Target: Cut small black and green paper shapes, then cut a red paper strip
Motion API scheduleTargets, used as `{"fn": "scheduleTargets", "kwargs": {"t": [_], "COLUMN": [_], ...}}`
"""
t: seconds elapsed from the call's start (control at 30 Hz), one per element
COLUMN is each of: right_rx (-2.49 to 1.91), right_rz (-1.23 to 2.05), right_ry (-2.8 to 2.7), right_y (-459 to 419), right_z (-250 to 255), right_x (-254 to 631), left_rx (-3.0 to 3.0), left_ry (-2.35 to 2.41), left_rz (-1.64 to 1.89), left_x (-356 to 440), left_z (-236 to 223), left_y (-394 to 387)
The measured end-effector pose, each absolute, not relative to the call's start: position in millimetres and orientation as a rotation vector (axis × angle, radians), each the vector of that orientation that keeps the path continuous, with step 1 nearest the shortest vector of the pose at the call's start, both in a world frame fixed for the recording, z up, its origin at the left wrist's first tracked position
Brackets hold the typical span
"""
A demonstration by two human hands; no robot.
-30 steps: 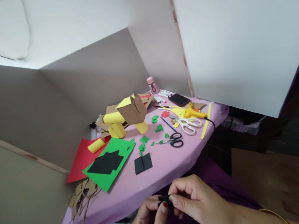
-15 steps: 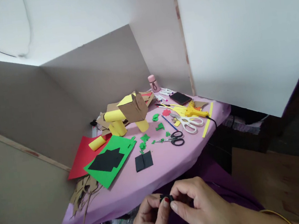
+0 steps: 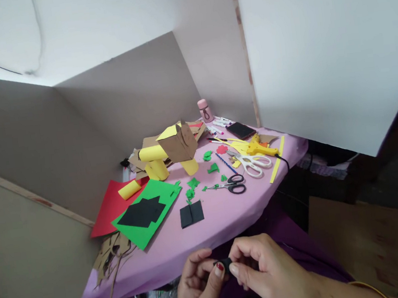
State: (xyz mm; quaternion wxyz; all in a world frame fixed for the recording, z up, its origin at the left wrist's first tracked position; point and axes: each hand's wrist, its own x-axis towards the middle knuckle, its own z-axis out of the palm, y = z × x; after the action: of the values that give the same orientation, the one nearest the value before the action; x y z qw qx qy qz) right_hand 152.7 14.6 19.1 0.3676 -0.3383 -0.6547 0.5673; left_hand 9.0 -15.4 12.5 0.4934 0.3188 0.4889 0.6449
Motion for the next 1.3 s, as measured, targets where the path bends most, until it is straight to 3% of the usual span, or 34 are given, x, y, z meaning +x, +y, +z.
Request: {"fn": "scheduleTargets", "kwargs": {"t": [0.37, 0.57, 0.77, 1.03, 1.3], "right_rx": [-0.933, -0.919, -0.947, -0.858, -0.815], "right_rz": [1.31, 1.364, 1.271, 1.579, 1.642], "right_ry": [-1.804, -1.888, -1.835, -1.525, -1.602], "right_y": [21, 22, 19, 20, 24], "right_z": [19, 21, 16, 13, 14], "right_x": [151, 152, 147, 144, 147], "left_rx": [0.822, 1.199, 1.072, 0.959, 1.478], "left_ry": [1.169, 1.289, 1.295, 1.307, 1.412], "left_rz": [1.607, 1.505, 1.496, 1.449, 1.146], "left_x": [6, 1, 2, -1, -7], "left_z": [3, 8, 8, 15, 12], "left_y": [-13, -14, -12, -8, -8]}}
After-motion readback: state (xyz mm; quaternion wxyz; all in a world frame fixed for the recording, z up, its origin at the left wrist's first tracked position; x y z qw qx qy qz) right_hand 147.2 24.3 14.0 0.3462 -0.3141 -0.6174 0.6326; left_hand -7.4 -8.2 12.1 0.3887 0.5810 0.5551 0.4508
